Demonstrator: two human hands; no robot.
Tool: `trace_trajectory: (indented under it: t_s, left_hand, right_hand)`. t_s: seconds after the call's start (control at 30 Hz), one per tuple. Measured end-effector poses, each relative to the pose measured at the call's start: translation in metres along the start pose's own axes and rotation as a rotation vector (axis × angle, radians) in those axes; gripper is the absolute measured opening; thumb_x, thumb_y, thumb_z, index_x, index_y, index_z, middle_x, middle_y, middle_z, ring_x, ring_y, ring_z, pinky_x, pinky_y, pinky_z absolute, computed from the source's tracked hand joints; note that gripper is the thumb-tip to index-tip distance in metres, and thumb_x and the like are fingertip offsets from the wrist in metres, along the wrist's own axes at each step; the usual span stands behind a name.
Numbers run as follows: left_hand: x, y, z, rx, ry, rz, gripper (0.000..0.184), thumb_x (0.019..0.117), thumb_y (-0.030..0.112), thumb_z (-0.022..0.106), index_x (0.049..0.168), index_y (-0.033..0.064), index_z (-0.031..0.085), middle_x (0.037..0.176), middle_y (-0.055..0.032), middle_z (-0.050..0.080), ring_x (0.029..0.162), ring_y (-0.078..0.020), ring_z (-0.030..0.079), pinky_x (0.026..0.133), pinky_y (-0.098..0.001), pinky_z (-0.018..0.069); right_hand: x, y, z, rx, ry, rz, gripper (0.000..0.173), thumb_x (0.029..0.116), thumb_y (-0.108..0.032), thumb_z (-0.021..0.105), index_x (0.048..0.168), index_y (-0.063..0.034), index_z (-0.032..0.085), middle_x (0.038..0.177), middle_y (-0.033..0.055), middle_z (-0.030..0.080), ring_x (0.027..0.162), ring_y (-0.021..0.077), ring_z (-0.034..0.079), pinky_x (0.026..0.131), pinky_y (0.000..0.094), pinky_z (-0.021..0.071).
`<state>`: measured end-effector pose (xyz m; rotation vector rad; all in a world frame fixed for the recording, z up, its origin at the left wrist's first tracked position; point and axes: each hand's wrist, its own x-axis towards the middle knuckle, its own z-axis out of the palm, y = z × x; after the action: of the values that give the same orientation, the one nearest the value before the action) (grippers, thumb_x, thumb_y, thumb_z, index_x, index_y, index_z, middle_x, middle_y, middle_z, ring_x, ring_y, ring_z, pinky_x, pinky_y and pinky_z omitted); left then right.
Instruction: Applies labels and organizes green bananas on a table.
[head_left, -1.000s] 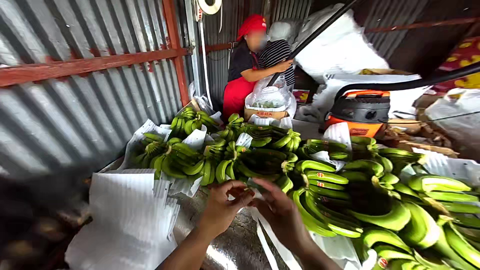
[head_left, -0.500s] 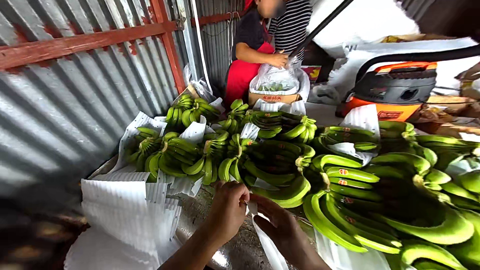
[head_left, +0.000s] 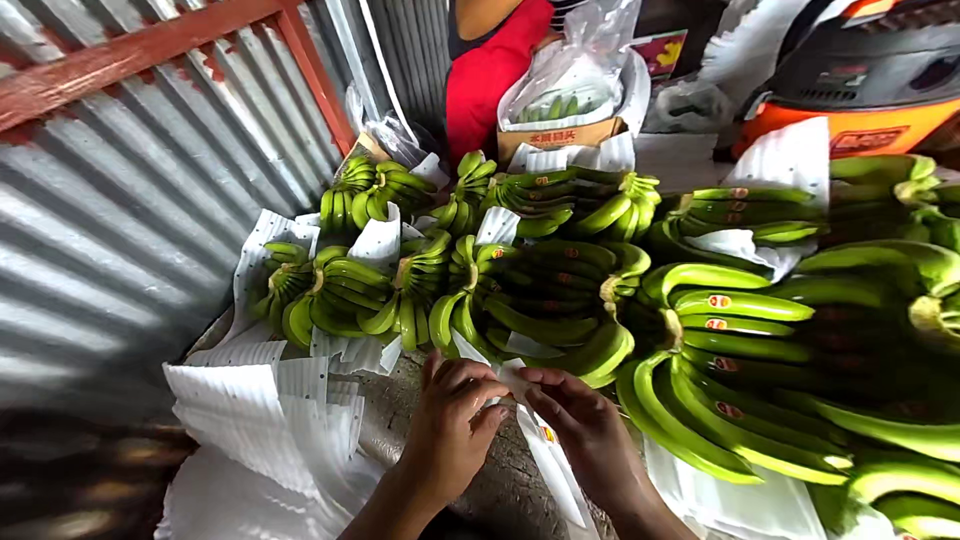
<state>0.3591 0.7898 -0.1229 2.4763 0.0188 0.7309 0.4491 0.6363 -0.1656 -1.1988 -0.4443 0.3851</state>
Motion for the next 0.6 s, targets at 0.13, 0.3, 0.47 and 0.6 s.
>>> trace_trajectory:
  t_s: [0.13, 0.3, 0.47, 0.6]
  left_hand:
    - [0.009, -0.002, 0.019, 0.119, 0.061, 0.111, 0.009, 0.0911, 0.022, 0.072, 0.097, 0.0162, 0.076, 0.097, 0.0013, 0.074, 0.103, -0.0119, 0.069, 0.116, -0.055, 0.0343]
    - [0.011, -0.015, 0.023, 0.189, 0.087, 0.23, 0.009, 0.0959, 0.026, 0.068, 0.095, 0.0211, 0.076, 0.094, 0.0026, 0.071, 0.106, -0.0125, 0.067, 0.117, -0.0578, 0.0303]
    - [0.012, -0.034, 0.008, 0.157, 0.142, 0.304, 0.01, 0.0982, 0.023, 0.066, 0.094, 0.0197, 0.074, 0.094, 0.0038, 0.073, 0.106, -0.0092, 0.068, 0.121, -0.0559, 0.0253]
    - [0.012, -0.053, -0.01, 0.074, 0.125, 0.289, 0.012, 0.0979, 0.023, 0.066, 0.089, 0.0179, 0.073, 0.091, 0.0042, 0.074, 0.104, -0.0071, 0.069, 0.122, -0.0536, 0.0261]
  right_hand:
    - [-0.002, -0.005, 0.003, 0.05, 0.115, 0.072, 0.018, 0.0878, 0.002, 0.064, 0.102, -0.0054, 0.073, 0.097, -0.0019, 0.075, 0.086, 0.0044, 0.07, 0.08, 0.0208, 0.059]
    - [-0.004, -0.002, 0.012, 0.133, 0.175, 0.131, 0.019, 0.0911, 0.001, 0.059, 0.102, -0.005, 0.073, 0.096, -0.0013, 0.074, 0.084, 0.0045, 0.069, 0.078, 0.0202, 0.0575]
    - [-0.002, -0.003, 0.034, 0.217, 0.178, 0.301, 0.02, 0.0943, -0.003, 0.054, 0.104, -0.0042, 0.072, 0.097, 0.0018, 0.073, 0.087, 0.0079, 0.069, 0.083, 0.0244, 0.0578]
    - [0.001, 0.0, 0.058, 0.229, 0.181, 0.353, 0.022, 0.0963, -0.002, 0.051, 0.103, -0.0036, 0.071, 0.095, 0.001, 0.074, 0.087, 0.0075, 0.07, 0.084, 0.0241, 0.0581]
